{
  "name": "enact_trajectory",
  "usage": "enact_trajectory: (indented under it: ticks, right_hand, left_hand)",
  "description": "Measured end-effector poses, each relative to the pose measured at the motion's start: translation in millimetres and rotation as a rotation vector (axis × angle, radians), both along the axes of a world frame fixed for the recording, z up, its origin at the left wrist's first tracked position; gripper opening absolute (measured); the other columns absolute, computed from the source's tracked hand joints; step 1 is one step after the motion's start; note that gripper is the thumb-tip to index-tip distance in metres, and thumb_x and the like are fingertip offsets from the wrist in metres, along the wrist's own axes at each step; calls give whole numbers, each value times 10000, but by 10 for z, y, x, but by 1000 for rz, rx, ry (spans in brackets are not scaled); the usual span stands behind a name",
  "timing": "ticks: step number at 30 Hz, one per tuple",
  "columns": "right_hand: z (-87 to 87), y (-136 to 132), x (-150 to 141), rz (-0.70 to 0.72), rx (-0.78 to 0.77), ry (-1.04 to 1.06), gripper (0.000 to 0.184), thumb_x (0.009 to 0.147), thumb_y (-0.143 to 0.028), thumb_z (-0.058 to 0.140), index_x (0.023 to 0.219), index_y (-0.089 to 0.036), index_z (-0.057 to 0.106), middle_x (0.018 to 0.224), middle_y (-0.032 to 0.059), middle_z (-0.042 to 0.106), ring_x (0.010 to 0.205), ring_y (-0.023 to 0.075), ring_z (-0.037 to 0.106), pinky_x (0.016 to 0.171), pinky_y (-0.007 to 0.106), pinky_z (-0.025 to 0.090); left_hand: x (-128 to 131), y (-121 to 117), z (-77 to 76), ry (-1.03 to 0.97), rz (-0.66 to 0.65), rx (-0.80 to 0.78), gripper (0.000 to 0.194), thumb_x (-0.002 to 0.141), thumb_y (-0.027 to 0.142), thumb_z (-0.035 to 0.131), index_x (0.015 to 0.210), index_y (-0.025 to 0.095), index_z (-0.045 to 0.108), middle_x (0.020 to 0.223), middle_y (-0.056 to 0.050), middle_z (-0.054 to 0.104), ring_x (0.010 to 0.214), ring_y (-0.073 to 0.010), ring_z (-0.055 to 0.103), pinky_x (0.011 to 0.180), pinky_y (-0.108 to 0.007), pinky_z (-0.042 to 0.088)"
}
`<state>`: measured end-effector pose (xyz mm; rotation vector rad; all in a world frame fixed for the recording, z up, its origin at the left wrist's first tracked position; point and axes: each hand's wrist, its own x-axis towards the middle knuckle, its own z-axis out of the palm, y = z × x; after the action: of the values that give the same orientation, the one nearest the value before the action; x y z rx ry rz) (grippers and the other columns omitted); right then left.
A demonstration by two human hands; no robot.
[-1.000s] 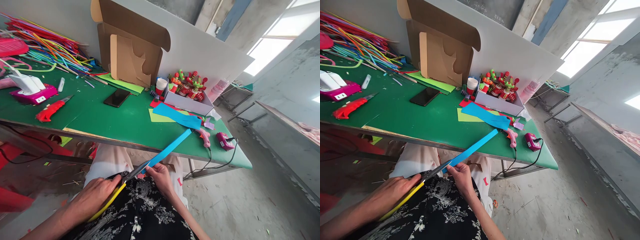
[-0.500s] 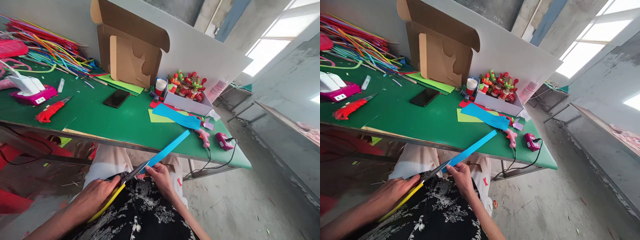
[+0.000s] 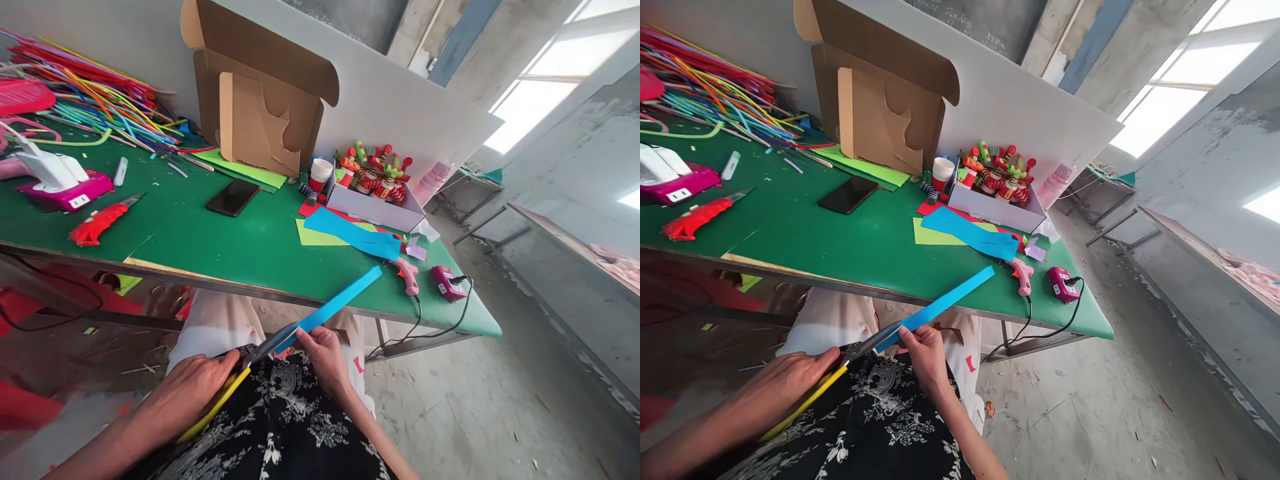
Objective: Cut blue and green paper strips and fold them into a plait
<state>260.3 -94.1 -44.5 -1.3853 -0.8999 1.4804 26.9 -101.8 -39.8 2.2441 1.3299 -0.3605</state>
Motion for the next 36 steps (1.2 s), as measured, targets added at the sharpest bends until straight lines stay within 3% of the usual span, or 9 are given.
enact_trajectory:
  ticks: [6,22,36]
  right_hand:
    - [-55,-1,12,18,13,-19,474,616,-715,773,688,-248,733,724,30,740,760,251,684,824,413,532]
    - [-39,-22,11,60,36,-27,472,655,-690,760,676,-221,714,687,25,710,646,184,633,718,330,515]
    - [-78,-29,7,42,22,-29,474,650,-707,746,704,-237,727,730,36,727,710,214,657,755,359,522]
  left_hand:
    - [40,19,69,-21,4,54,362,922,199,278,1062,227,611,859,-68,728,813,-259,674,734,-332,426]
    - [66,32,137,-23,-4,23,387,903,207,294,1104,210,624,837,-83,731,809,-270,683,723,-334,421]
    - [72,47,71,-38,-11,48,351,888,204,310,1065,227,613,805,-63,724,782,-245,685,702,-313,411]
